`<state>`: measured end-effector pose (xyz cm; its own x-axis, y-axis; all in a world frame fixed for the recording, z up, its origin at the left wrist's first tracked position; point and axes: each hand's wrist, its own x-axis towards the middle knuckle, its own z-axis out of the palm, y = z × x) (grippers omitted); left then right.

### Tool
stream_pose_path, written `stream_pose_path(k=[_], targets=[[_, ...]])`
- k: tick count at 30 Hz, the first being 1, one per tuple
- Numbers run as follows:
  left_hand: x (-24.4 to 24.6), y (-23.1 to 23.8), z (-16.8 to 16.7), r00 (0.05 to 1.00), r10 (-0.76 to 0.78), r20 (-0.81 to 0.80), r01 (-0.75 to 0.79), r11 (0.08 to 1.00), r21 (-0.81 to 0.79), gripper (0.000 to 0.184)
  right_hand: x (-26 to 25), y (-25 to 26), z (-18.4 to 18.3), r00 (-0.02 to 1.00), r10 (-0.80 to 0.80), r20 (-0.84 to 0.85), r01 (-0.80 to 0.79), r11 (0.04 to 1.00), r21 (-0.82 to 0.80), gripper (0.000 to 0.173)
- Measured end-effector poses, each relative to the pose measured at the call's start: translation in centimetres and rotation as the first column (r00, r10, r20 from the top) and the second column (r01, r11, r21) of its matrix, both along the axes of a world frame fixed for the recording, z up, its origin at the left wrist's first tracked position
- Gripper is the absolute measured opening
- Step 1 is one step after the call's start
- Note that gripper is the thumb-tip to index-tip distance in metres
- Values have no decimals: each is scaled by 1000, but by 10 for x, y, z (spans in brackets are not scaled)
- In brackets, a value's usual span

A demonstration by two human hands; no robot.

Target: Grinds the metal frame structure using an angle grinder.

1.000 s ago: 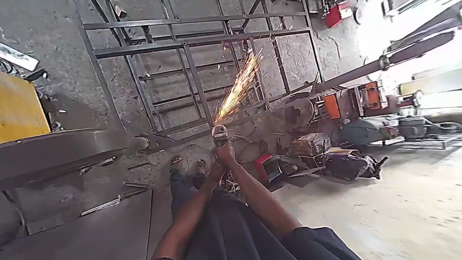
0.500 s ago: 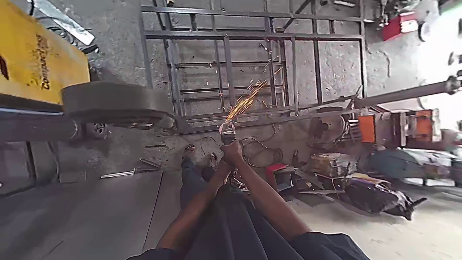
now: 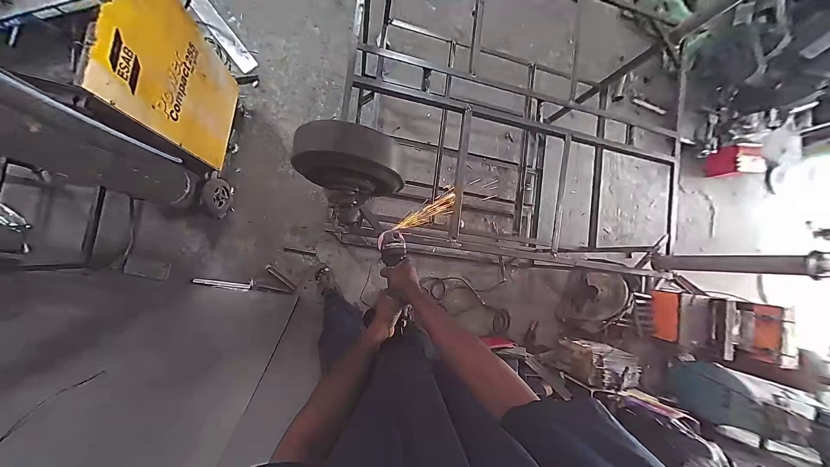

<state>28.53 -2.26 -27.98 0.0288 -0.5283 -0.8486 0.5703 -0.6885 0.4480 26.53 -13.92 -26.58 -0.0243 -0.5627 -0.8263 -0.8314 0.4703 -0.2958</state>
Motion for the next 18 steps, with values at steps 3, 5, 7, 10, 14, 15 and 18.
stream_pose_path(k=[3,5,7,10,14,15,18], targets=[[28,9,1,999,45,-19,-45,999,2,37,33,9,3,999,30,15,-30,999,17,61],[49,14,1,998,67,-2,-67,998,7,40,58,14,6,998,58,16,-58,997,41,63],[64,18,1,999,48,-9,-48,999,6,46,72,17,9,999,45,15,-46,998,45,61],[75,17,2,995,-100,-20,99,995,-4,45,66,20,7,996,-87,-9,87,996,6,55],[102,23,4,988,-149,-28,148,989,-24,46,85,29,0,989,-150,-20,150,989,-18,55],[113,28,5,993,-113,-17,112,993,-30,49,100,33,1,994,-112,-13,111,994,-10,56],[142,42,7,999,-31,32,32,999,-14,50,137,44,-2,1000,-18,18,17,1000,16,58]])
